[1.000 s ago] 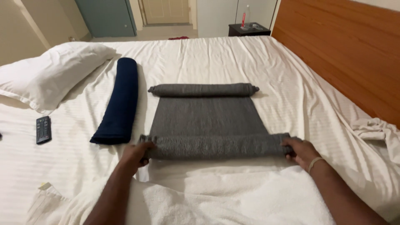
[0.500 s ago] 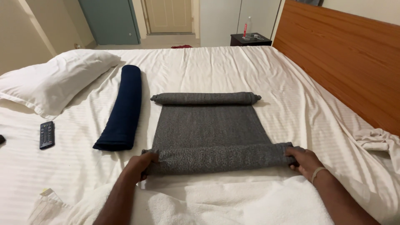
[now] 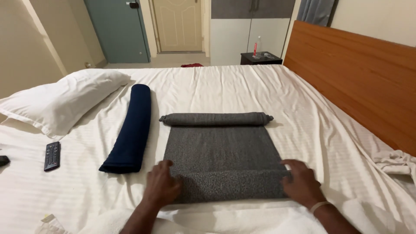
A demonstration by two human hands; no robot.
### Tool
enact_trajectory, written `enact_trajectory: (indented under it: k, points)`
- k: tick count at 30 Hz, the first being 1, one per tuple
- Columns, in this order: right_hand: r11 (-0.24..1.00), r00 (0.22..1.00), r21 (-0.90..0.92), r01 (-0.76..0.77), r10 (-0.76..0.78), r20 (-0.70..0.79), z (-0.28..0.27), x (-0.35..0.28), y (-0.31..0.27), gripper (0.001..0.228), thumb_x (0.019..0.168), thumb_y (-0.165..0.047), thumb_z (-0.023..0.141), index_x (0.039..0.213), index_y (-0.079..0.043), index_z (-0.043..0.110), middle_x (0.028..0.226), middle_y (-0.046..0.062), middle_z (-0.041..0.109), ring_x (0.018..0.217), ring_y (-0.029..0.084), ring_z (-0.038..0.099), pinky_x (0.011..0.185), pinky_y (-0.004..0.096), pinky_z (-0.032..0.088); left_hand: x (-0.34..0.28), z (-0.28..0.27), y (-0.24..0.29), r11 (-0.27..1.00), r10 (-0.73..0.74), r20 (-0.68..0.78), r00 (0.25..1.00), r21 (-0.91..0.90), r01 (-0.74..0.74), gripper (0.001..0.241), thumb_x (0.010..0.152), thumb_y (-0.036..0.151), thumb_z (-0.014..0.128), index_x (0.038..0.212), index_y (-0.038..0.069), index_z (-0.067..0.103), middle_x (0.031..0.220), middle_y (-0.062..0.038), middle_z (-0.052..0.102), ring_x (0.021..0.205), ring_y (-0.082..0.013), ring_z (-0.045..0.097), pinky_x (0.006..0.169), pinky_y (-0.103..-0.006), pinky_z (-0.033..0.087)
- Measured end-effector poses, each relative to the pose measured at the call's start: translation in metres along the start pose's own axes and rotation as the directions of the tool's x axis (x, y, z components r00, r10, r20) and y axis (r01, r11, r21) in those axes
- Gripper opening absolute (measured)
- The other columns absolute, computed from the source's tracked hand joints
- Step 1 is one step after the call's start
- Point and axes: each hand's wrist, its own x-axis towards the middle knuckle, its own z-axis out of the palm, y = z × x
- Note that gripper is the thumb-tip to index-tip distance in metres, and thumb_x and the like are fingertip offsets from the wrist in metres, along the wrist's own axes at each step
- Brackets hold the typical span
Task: The person rolls a gray towel on a bed into a tight cylindrical shape. They repeatedly smooth and adjust the roll to ensure it is compact and uniform, finishing with a neatly rolled towel.
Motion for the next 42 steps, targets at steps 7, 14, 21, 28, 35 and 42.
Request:
enact_trajectory:
  k: [7,14,21,28,35,42]
  points:
    - [0.914,0.809,-0.287,0.287,-0.071,0.583,-0.004,-0.023,-0.057,0.086,0.089,-0.018,0.065,0.161,-0.018,0.017,0.170,0.005,0.015,0.158,0.024,0.007,0.127,0.053,0.007,-0.026,-0.001,0.028,0.925,0.161,0.462,0.872,0.237,-0.297,0.104,0.079,0.036,0.082,0.157,0.007,0.020,0.163,-0.018,0.024,0.153,-0.0376,0.019,0.125,-0.0546,0.016]
    - [0.831,0.822,-0.463,0.309,0.012,0.569,0.001,-0.018,-0.059,0.084,0.092,0.000,0.050,0.163,-0.018,0.008,0.173,0.000,0.007,0.160,0.021,0.006,0.127,0.056,0.009,-0.014,0.035,-0.001,0.859,0.263,0.368,0.892,0.331,-0.390,0.087,0.084,0.008,0.063,0.160,0.008,0.019,0.166,-0.018,0.022,0.154,-0.0383,0.020,0.126,-0.0576,0.015]
    - [0.834,0.887,-0.466,0.295,-0.058,0.458,0.022,-0.010,-0.028,0.079,0.090,0.007,0.043,0.162,-0.017,0.020,0.169,-0.001,0.021,0.158,0.020,0.017,0.129,0.048,0.015,-0.014,0.037,-0.004,0.869,0.215,0.367,0.905,0.352,-0.349,0.082,0.089,0.000,0.055,0.161,0.012,0.017,0.169,-0.017,0.018,0.157,-0.0381,0.015,0.123,-0.0673,0.012]
    - [0.872,0.814,-0.413,0.262,0.031,0.581,-0.015,-0.027,-0.084,0.086,0.090,-0.002,0.052,0.162,-0.012,0.006,0.172,0.004,0.004,0.160,0.019,-0.001,0.131,0.046,0.001,-0.040,-0.016,0.051,0.881,0.140,0.470,0.871,0.343,-0.326,0.099,0.085,0.009,0.067,0.161,0.005,0.005,0.170,-0.021,0.006,0.159,-0.0385,0.004,0.127,-0.0613,0.001]
    - [0.835,0.751,-0.355,0.421,-0.101,0.652,0.001,-0.027,-0.080,0.092,0.088,0.004,0.050,0.164,-0.016,0.002,0.174,0.003,0.000,0.160,0.022,-0.001,0.129,0.047,0.002,-0.024,0.042,0.022,0.709,0.427,0.487,0.762,0.344,-0.616,0.101,0.085,0.002,0.066,0.163,0.005,0.003,0.169,-0.024,0.007,0.155,-0.0434,0.010,0.123,-0.0618,0.010]
    - [0.848,0.863,-0.527,-0.054,0.305,0.403,-0.010,-0.010,-0.041,0.087,0.094,-0.040,0.070,0.163,-0.021,0.021,0.175,-0.002,0.016,0.162,0.023,0.014,0.128,0.063,0.018,-0.025,0.014,0.027,0.836,0.011,0.429,0.903,0.492,-0.244,0.077,0.105,0.027,0.055,0.163,0.011,0.006,0.171,-0.021,0.003,0.156,-0.0470,0.013,0.109,-0.0858,0.021]
